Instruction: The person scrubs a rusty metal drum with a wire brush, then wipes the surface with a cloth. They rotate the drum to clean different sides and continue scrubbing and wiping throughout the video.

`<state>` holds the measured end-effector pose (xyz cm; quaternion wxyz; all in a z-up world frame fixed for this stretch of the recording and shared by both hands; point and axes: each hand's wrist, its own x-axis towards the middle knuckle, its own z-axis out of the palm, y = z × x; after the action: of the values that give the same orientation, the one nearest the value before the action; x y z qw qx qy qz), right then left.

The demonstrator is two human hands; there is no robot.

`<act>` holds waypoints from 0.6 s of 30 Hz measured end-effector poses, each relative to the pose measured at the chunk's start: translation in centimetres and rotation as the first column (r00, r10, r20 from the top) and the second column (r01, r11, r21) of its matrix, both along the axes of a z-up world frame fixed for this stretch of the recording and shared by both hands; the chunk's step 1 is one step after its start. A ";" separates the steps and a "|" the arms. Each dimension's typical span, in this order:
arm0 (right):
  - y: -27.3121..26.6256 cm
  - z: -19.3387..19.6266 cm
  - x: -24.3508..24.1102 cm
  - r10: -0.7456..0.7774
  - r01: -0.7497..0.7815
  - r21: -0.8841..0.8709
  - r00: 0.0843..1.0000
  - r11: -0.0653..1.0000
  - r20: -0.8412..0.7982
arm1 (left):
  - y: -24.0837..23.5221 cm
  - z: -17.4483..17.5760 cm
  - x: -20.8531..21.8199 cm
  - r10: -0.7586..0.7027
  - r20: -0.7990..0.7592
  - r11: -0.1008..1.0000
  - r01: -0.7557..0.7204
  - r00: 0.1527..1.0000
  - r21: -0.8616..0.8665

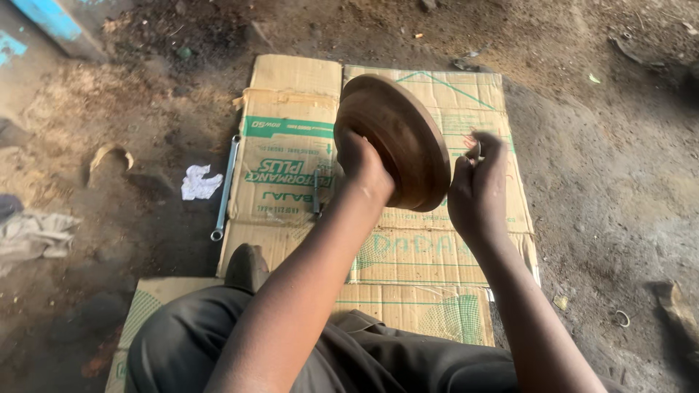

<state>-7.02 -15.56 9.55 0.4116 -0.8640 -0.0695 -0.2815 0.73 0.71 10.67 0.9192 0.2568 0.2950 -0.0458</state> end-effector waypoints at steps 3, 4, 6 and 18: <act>0.7 0.2 -0.3 -0.036 0.035 -0.145 0.999 0.989 -0.002 | -1.0 -1.8 -1.4 0.139 -0.055 0.990 -0.137 0.989 0.030; 0.9 0.5 -0.7 -0.007 0.000 -0.159 0.999 0.987 -0.039 | -1.3 -2.2 -1.8 0.184 -0.075 0.983 -0.181 0.980 0.041; 1.5 1.2 -1.4 0.051 -0.070 -0.175 0.993 0.982 -0.108 | -1.5 -2.3 -2.4 0.210 -0.176 0.971 -0.183 0.962 0.154; -1.3 3.4 -0.8 0.137 -0.170 -0.127 0.963 0.977 -0.234 | 6.9 3.4 -6.5 -0.373 -0.139 -0.356 -0.003 0.917 0.935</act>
<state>-7.80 -16.84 12.99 0.3730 -0.9100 -0.1100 -0.1437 -5.76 7.66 14.04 0.3303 0.9383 0.0509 0.0891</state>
